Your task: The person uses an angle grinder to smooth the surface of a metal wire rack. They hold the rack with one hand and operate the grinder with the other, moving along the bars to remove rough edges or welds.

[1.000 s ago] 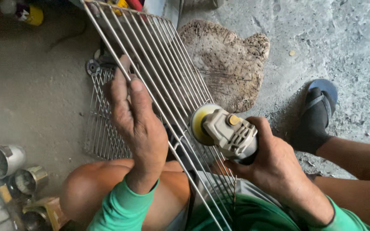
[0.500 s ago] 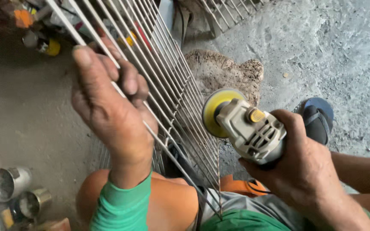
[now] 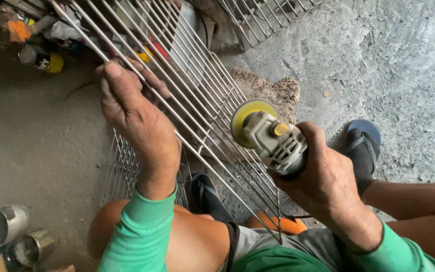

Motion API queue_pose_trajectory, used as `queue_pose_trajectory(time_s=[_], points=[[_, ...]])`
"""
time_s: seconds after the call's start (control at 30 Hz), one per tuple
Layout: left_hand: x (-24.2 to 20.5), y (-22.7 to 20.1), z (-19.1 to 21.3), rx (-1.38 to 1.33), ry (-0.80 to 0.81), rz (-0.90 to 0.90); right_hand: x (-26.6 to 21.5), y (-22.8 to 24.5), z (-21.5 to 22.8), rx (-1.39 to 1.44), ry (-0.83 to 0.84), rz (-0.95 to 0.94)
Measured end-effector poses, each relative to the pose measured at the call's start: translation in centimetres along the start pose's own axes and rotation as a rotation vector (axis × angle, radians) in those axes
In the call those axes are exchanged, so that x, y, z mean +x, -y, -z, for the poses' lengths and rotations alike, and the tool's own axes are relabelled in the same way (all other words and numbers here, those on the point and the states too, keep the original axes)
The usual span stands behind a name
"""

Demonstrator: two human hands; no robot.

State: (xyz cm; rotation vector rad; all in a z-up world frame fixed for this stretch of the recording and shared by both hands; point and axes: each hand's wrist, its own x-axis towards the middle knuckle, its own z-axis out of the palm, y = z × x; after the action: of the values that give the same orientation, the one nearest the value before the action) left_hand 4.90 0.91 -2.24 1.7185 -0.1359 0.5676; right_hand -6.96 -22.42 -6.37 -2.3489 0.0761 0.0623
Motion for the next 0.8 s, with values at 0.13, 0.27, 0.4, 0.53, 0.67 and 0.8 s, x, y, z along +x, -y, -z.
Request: queue_pose_trajectory(time_s=[0.13,0.27,0.4,0.53,0.67,0.8], points=[[0.0,-0.7,0.0,0.084,-0.025,-0.033,0.4,0.8,-0.2,0.031,-0.006,0.080],[-0.7,-1.2,0.2,0.254,-0.065,-0.086,0.4,1.7,0.0,-0.012,0.099,-0.006],[-1.3,-1.7,0.3,0.234,-0.038,-0.138,0.7,2.8,0.1,-0.014,0.012,0.170],[-1.7,-2.4,0.1,0.238,-0.053,-0.102,0.9,3.9,-0.5,-0.014,-0.076,0.200],[-1.6,-2.6,0.1,0.219,-0.056,-0.093,0.8,4.1,-0.5,-0.037,-0.110,0.248],[-1.6,-2.1,0.7,0.267,-0.052,-0.137,0.3,3.5,-0.4,0.010,0.065,0.070]])
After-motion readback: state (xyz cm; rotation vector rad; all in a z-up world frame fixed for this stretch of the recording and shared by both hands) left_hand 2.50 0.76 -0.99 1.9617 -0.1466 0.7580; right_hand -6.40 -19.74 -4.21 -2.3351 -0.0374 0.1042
